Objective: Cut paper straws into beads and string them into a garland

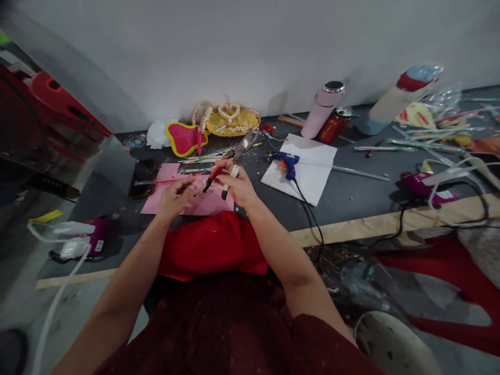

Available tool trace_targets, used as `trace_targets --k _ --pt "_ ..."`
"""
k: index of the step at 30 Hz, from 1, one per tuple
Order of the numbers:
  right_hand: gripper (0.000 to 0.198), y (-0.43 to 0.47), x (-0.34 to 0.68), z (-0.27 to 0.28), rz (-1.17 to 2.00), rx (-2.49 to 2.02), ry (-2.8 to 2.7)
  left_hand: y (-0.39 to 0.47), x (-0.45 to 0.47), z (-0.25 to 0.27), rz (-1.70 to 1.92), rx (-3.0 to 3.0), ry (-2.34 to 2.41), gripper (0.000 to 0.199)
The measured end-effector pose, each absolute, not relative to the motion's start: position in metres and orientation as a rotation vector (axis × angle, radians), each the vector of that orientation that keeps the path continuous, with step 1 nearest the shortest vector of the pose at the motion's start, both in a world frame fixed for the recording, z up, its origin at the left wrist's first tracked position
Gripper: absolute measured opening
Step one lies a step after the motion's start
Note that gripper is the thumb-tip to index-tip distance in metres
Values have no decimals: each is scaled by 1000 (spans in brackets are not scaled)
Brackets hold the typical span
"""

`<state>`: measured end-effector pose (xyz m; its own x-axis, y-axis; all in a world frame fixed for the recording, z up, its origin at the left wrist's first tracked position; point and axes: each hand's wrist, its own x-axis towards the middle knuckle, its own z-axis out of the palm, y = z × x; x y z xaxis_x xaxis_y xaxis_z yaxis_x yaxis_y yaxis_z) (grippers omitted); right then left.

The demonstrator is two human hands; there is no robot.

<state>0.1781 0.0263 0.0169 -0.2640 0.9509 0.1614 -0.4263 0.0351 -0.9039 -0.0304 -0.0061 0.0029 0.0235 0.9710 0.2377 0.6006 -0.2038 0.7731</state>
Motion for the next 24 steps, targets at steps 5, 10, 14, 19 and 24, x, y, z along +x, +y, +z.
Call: trace_targets --k 5,10,14,19,24 --pt "34 42 183 1 1176 -829 -1009 11 -44 7 773 2094 1727 28" --pt "30 44 180 -5 1191 -895 -979 36 -44 9 580 2319 1782 26" --pt "30 41 179 -2 1233 -959 -952 53 -37 5 485 2417 1746 23" --pt "30 42 180 -2 1237 -988 -962 60 -27 2 397 2429 1818 19" --pt "28 40 178 -1 1271 -991 -990 60 -22 6 429 2311 1847 10"
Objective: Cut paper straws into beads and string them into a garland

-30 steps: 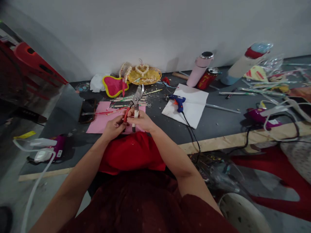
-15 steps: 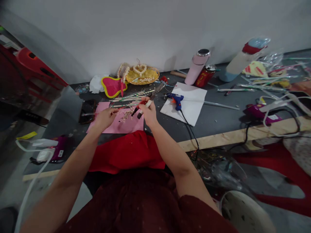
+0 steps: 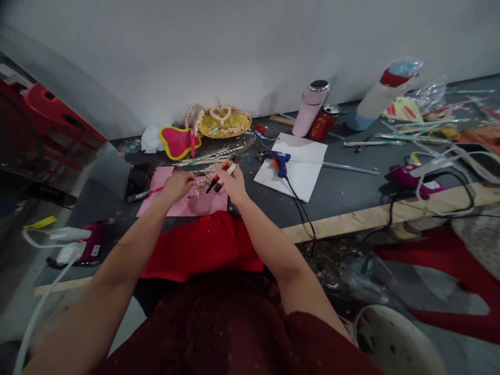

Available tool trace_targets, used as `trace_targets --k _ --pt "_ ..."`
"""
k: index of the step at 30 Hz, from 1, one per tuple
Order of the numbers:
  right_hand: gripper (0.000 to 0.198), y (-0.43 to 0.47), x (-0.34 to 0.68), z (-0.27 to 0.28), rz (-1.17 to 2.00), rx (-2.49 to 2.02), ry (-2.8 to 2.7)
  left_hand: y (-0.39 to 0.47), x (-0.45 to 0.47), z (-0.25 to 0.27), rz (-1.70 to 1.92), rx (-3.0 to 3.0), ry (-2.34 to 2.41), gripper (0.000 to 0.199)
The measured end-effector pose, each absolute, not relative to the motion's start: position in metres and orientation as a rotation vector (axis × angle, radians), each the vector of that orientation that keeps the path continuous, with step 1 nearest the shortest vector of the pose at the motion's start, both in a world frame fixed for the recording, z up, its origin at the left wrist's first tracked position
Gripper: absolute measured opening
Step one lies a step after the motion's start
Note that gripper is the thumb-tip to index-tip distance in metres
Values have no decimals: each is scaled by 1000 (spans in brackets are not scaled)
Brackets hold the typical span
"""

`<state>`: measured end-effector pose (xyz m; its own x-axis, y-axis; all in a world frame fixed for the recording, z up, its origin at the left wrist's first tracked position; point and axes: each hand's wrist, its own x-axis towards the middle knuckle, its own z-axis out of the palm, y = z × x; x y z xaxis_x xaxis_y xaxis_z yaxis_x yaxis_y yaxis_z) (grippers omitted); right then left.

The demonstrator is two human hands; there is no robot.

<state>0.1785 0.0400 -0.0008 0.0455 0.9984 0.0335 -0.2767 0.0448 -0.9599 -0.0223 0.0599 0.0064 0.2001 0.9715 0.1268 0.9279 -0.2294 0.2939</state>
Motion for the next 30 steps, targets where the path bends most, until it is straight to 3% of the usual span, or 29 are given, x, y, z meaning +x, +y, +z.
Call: trace_targets --k 7,12,18,24,30 --pt "27 44 182 -9 1095 -1003 -1112 51 -28 8 678 2132 1835 11" --pt "30 44 183 -8 1044 -920 -1140 40 -33 3 941 2009 1709 24" --pt "22 43 186 -3 969 -965 -1160 19 -35 9 1378 1427 1381 15" --pt "18 33 184 3 611 -1101 -1572 8 -33 13 1475 790 924 21" --pt "37 20 179 10 212 -1267 -2070 4 -31 17 1457 679 744 17"
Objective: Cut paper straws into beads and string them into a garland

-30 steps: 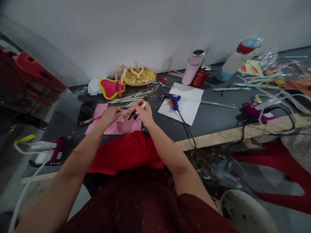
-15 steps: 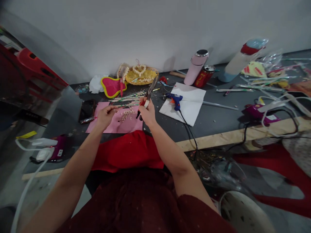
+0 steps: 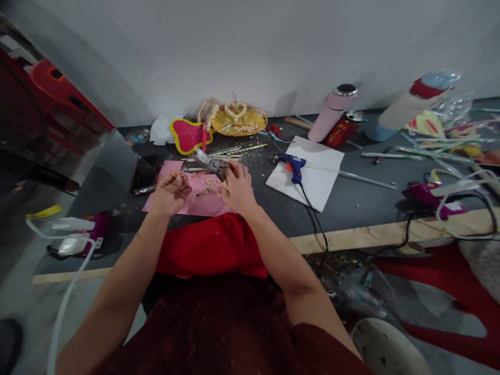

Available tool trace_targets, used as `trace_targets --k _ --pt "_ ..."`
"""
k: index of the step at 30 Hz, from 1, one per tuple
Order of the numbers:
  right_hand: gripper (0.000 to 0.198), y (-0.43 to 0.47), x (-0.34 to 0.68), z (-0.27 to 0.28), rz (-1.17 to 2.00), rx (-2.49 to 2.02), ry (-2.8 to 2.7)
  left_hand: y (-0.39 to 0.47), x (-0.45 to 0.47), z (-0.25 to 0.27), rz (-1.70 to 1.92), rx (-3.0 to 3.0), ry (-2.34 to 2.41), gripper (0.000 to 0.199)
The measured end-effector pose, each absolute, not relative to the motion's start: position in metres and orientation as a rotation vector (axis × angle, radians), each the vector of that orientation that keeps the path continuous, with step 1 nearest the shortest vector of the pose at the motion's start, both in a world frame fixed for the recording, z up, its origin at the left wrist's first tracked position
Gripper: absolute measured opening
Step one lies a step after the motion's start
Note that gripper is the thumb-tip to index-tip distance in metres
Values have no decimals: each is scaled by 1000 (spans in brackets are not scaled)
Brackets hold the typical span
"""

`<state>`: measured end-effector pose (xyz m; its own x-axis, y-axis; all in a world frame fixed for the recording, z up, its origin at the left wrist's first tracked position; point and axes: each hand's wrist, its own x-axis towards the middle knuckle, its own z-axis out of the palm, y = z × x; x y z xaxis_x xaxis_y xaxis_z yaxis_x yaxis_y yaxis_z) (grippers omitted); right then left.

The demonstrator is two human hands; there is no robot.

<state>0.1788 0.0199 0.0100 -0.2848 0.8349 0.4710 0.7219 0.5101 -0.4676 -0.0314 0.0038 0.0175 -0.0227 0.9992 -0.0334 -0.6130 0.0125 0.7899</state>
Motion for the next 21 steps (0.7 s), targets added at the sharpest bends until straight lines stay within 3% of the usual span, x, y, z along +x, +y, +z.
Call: trace_targets --k 7,21 --pt "34 9 171 12 1 -1318 -2426 -1 -27 25 1462 669 727 12" --pt "30 7 169 17 -75 -1379 -2454 -1 -25 21 1437 659 782 16"
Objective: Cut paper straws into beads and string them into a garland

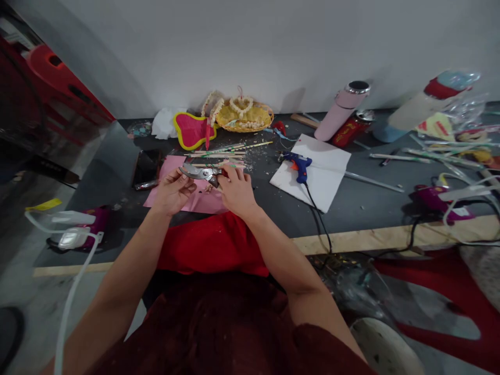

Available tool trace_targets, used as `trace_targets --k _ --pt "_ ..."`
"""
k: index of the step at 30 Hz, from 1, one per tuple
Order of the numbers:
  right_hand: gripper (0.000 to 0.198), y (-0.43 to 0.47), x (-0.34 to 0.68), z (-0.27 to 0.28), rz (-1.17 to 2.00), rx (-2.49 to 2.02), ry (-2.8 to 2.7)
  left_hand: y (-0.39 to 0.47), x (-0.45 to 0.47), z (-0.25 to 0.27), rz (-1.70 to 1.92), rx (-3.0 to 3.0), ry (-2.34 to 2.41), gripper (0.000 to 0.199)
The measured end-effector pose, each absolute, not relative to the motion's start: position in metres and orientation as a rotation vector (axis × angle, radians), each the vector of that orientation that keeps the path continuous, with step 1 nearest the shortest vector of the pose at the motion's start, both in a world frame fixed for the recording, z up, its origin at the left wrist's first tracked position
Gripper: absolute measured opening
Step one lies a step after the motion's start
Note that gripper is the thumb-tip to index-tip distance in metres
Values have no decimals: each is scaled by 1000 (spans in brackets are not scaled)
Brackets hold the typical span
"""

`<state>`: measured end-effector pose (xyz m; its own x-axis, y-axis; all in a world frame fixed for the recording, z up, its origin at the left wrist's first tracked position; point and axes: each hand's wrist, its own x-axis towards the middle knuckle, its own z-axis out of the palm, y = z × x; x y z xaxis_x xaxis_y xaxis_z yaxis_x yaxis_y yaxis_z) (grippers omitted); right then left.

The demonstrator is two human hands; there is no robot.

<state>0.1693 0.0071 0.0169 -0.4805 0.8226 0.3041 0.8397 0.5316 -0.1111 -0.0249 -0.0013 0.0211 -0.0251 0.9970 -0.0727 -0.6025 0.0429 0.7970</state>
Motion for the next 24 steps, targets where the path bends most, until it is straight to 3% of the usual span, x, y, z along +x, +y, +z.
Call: trace_targets --k 24 --pt "27 8 170 15 16 -1341 -2434 -1 -28 18 1427 730 765 19"
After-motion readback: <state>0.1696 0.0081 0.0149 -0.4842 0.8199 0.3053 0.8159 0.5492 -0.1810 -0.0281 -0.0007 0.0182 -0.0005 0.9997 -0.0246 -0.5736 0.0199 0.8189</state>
